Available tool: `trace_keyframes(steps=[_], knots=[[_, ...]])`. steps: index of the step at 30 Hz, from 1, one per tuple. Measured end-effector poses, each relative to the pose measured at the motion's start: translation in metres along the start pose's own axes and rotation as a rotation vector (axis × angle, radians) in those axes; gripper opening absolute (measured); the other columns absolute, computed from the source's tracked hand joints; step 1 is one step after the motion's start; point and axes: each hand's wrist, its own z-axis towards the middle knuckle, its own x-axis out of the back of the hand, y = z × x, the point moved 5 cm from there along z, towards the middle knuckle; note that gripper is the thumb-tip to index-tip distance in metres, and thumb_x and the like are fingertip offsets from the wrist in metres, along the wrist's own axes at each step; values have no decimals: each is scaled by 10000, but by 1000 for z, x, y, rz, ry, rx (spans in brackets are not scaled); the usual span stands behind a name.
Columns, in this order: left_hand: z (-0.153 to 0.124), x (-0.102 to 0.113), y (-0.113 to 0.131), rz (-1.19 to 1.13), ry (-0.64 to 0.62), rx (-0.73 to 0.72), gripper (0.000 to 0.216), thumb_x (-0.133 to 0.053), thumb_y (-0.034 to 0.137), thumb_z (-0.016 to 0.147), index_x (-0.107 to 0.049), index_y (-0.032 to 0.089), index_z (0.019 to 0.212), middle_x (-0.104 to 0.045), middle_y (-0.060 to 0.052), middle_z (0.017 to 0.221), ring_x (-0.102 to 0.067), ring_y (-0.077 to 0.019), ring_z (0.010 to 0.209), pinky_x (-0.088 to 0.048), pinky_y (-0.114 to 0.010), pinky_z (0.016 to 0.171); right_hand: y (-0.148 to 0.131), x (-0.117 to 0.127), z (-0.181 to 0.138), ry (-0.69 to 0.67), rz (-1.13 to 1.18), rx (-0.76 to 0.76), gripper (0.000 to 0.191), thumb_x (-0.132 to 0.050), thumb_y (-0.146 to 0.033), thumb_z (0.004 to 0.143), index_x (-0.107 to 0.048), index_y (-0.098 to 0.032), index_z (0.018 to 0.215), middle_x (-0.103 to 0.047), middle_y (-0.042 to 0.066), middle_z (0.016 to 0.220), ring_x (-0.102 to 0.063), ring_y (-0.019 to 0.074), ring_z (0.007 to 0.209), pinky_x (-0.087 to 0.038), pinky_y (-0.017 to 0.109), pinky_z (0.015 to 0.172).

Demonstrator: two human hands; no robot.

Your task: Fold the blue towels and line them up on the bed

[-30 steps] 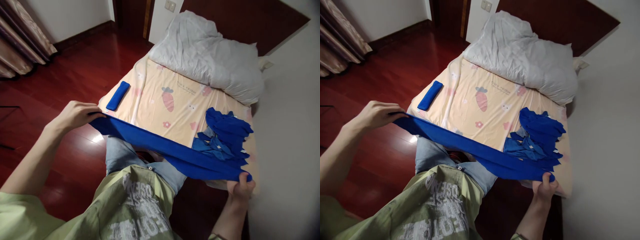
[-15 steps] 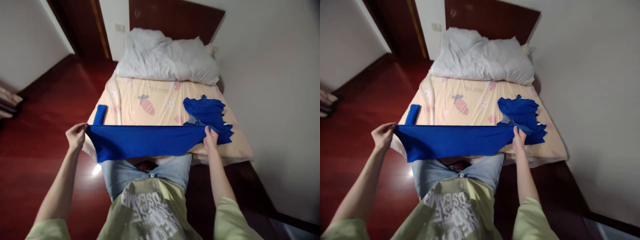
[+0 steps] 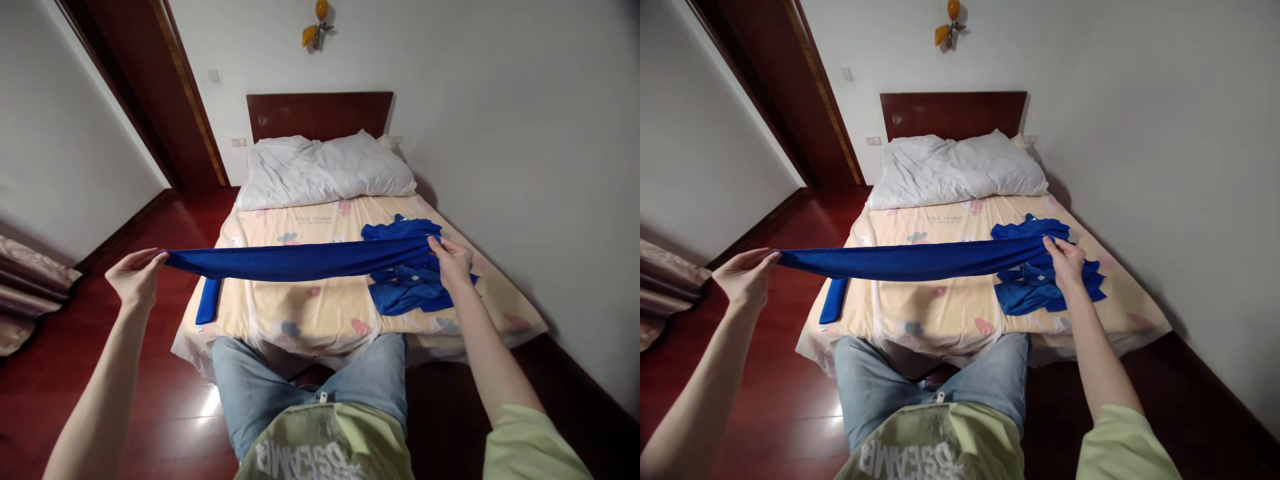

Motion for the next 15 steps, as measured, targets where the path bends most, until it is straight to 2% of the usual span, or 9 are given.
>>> trace_keyframes(steps=[3,6,9,12,15], knots=[[-1,1,3,33,-8,-22,536,-973,355,517,-768,67,920,-772,-89,852,-714,-189,777,-623,-335,798,-3,3,-4,-28,-39,62,489,-868,-564,631,-764,-143,858,-683,13,844,-548,111,660,-474,263,589],[-4,1,3,79,-15,-40,495,-952,356,565,-768,74,927,-764,-77,834,-702,-173,754,-613,-309,768,-3,4,-8,-39,-45,52,477,-869,-555,634,-766,-154,871,-672,5,845,-503,80,585,-434,241,514],[-8,1,2,102,-8,10,466,-937,329,570,-772,70,920,-752,-67,787,-642,-135,638,-566,-271,632,-1,2,-12,-39,-27,17,491,-892,-530,607,-768,-149,890,-667,0,841,-461,51,492,-398,236,444],[-14,0,1,103,-29,109,486,-928,326,551,-776,75,939,-749,-62,762,-562,-100,521,-477,-245,497,0,3,-17,-64,1,1,492,-911,-513,601,-764,-139,886,-665,3,813,-519,67,471,-458,250,451],[-24,7,5,92,-40,115,479,-925,322,536,-782,100,936,-732,-40,710,-558,-106,493,-460,-247,473,1,14,-28,-66,7,-10,496,-913,-520,618,-761,-136,893,-653,3,769,-609,115,520,-547,285,513]])
